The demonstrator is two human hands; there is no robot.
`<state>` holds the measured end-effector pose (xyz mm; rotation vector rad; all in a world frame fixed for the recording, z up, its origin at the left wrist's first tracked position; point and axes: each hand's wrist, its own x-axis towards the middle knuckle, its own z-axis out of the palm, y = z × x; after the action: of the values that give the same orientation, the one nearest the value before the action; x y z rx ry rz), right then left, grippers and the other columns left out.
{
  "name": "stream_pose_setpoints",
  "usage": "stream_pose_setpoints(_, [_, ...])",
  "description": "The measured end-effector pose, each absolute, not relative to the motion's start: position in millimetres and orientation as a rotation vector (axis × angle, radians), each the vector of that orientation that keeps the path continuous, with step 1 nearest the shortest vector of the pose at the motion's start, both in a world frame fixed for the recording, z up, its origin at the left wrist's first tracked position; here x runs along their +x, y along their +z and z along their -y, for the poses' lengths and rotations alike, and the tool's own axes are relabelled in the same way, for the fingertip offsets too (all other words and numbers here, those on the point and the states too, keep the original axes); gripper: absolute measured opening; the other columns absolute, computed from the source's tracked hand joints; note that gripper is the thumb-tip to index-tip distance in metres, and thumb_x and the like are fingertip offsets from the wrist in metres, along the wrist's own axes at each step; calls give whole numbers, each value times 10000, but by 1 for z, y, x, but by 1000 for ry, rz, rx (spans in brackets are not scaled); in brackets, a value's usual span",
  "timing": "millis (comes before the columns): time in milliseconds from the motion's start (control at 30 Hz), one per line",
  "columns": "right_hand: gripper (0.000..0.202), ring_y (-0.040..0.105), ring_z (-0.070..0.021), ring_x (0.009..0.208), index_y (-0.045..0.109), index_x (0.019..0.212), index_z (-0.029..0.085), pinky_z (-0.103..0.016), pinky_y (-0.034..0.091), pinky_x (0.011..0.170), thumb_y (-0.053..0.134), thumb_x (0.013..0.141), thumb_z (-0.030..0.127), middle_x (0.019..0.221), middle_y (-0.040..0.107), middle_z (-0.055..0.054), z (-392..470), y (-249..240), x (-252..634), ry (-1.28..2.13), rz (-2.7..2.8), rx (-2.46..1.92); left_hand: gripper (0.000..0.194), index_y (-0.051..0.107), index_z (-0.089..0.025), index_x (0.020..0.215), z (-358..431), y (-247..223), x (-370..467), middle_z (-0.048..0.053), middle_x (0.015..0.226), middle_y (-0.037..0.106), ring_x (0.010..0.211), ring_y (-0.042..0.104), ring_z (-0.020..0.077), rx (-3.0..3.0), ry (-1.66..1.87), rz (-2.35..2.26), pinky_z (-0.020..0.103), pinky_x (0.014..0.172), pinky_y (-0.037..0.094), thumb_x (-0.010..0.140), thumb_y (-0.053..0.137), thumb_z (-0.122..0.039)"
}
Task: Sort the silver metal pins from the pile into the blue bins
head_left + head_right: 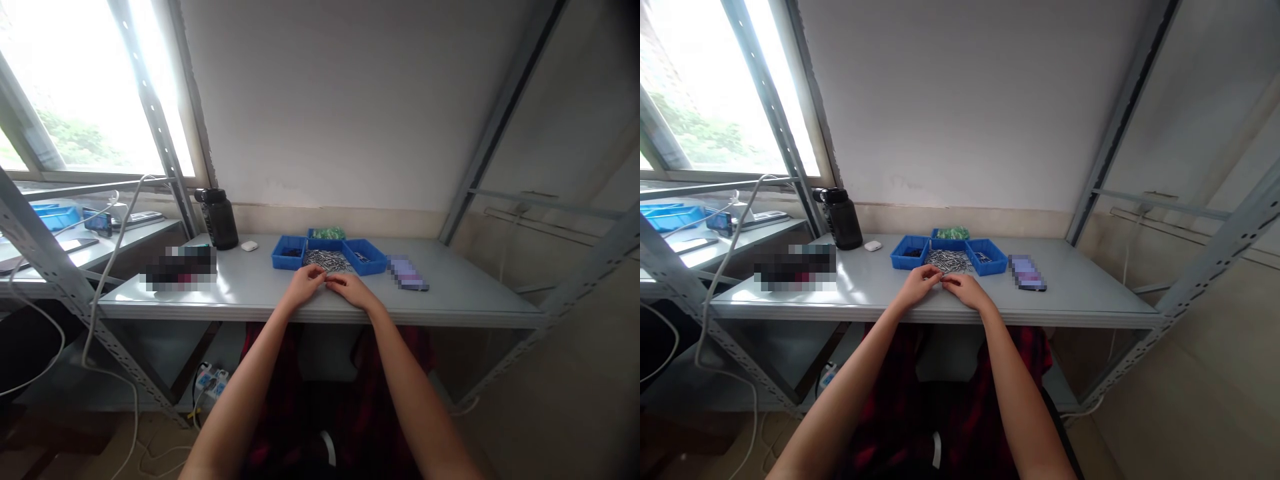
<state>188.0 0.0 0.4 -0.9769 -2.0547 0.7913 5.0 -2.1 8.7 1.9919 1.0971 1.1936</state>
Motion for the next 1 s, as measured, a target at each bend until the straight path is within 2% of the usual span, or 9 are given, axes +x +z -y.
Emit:
stream_pose_setpoints(167, [273, 585, -178, 738, 682, 938, 197, -314, 446, 734, 513, 861, 397, 770, 662, -22, 1, 0, 188, 764, 1925, -1076, 231, 647, -143, 849, 1, 7, 5, 48, 812, 680, 727, 588, 160, 1959, 1186, -1114, 256, 682, 441, 824, 564, -357])
stream_pose_setpoints(333, [299, 601, -165, 735, 622, 1012, 191, -312, 462, 750, 524, 852, 424, 842, 674, -34, 0, -2, 188, 848, 1784, -1058, 258, 665, -142, 813, 1, 8, 5, 26, 747, 652, 682, 544, 148, 2005, 1144, -1160, 248, 634, 395, 818, 565, -380])
stream_pose_setpoints(533, [242, 580, -155, 706, 631, 892, 193, -292, 448, 710, 544, 838, 413, 787, 644, -15, -3, -4, 189, 811, 1810, -1033, 289, 671, -141, 809, 1, 5, 5, 3, 655, 597, 617, 501, 139, 2031, 1085, -1196, 247, 577, 342, 805, 580, -414])
stream_pose_setpoints(767, [233, 542, -150, 684, 657, 889, 188, -279, 410, 675, 544, 838, 385, 703, 594, 6, -2, -3, 189, 780, 1880, -1052, 281, 684, -151, 863, 2, 7, 5, 46, 835, 685, 737, 570, 171, 2018, 1116, -1177, 271, 676, 411, 812, 583, -408])
stream_pose_setpoints(1000, [228, 564, -174, 782, 699, 917, 204, -293, 410, 716, 571, 824, 369, 834, 660, -18, 0, -2, 189, 794, 1977, -1022, 245, 663, -157, 871, 3, 9, 5, 57, 877, 690, 790, 600, 177, 2018, 1167, -1104, 278, 734, 450, 815, 585, -382])
